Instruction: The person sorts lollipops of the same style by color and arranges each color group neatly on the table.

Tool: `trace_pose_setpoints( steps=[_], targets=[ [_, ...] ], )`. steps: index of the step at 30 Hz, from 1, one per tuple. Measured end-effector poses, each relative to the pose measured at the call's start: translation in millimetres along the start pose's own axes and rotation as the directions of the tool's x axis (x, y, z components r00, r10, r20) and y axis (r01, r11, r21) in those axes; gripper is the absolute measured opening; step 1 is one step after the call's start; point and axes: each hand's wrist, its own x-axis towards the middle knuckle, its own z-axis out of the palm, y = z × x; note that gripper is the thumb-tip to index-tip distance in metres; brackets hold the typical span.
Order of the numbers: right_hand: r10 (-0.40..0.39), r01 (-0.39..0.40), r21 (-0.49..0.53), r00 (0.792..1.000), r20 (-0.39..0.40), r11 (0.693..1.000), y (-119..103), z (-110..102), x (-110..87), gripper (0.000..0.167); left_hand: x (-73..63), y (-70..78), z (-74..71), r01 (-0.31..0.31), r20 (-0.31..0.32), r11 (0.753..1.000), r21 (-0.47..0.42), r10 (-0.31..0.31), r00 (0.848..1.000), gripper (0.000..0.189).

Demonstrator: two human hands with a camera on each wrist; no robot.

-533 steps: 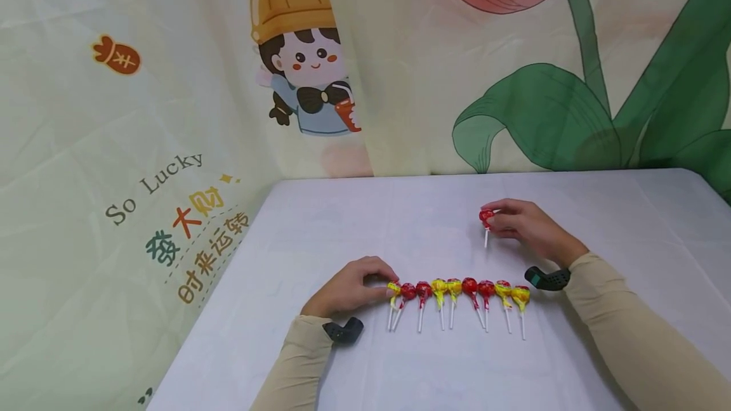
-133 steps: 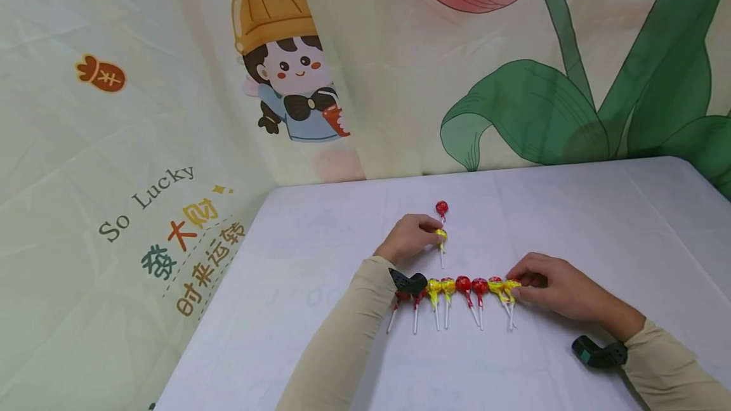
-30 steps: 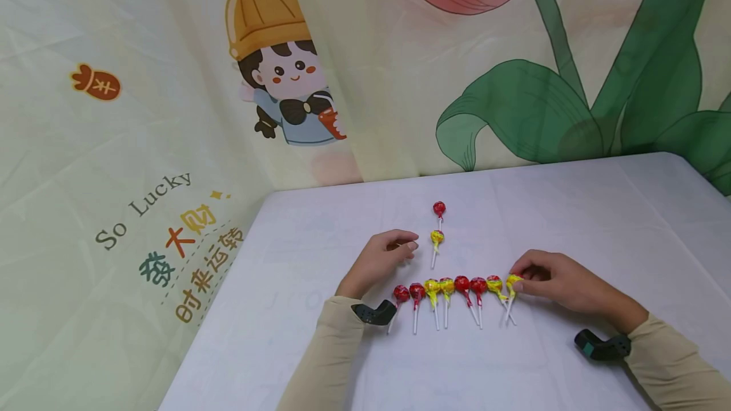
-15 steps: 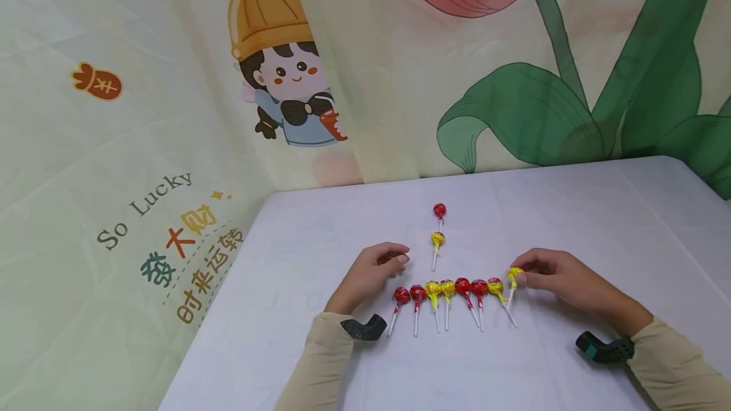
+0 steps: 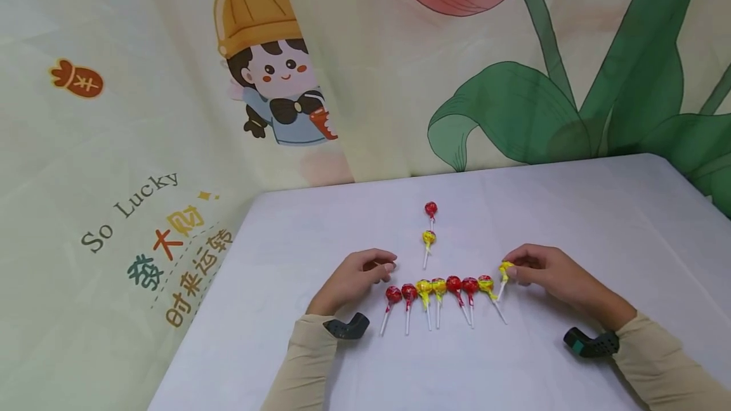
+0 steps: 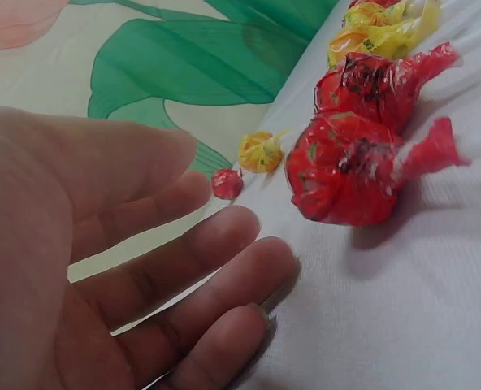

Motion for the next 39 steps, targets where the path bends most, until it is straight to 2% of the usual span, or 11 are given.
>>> trace_pose_setpoints(
  steps=[7, 15, 19, 26, 30, 36, 39],
  targets=[
    [0.000, 0.000, 0.015, 1.000, -0.014, 1.000, 1, 3, -0.8, 0.037, -6.3, -3.1, -1.8, -0.033, 0.043, 0.998, 0.054, 0.031, 0.999, 0.024],
    [0.012, -0.011, 0.035, 1.000, -0.016, 0.999, -1, 7, -0.3, 0.040, -15.4, -0.7, -5.3, -0.038, 0.089, 0.993, 0.110, 0.028, 0.996, 0.024],
    [0.024, -0.023, 0.022, 1.000, -0.016, 0.999, -2, 6, 0.5, 0.040, -19.6, -1.9, -4.3, -0.048, 0.085, 0.990, 0.130, 0.037, 0.996, 0.023],
    [-0.005, 0.005, 0.046, 1.000, -0.006, 0.999, -7, 4, 9.6, 0.036, -26.8, -9.5, -4.4, -0.087, 0.069, 0.992, 0.094, 0.081, 0.994, 0.024],
    [0.002, -0.002, 0.044, 1.000, 0.002, 0.999, -10, 2, 12.7, 0.036, -26.2, -11.9, -2.4, -0.113, 0.059, 0.990, 0.084, 0.108, 0.992, 0.024],
    [0.052, -0.052, 0.037, 0.999, -0.011, 0.998, -8, -3, 16.0, 0.038, -21.6, -13.1, 7.3, -0.103, 0.045, 0.992, 0.072, 0.100, 0.994, 0.024],
    [0.052, -0.052, 0.042, 0.999, -0.003, 0.998, -10, -4, 23.0, 0.040, -21.9, -13.5, 7.7, -0.112, 0.035, 0.992, 0.063, 0.110, 0.993, 0.024]
  ],
)
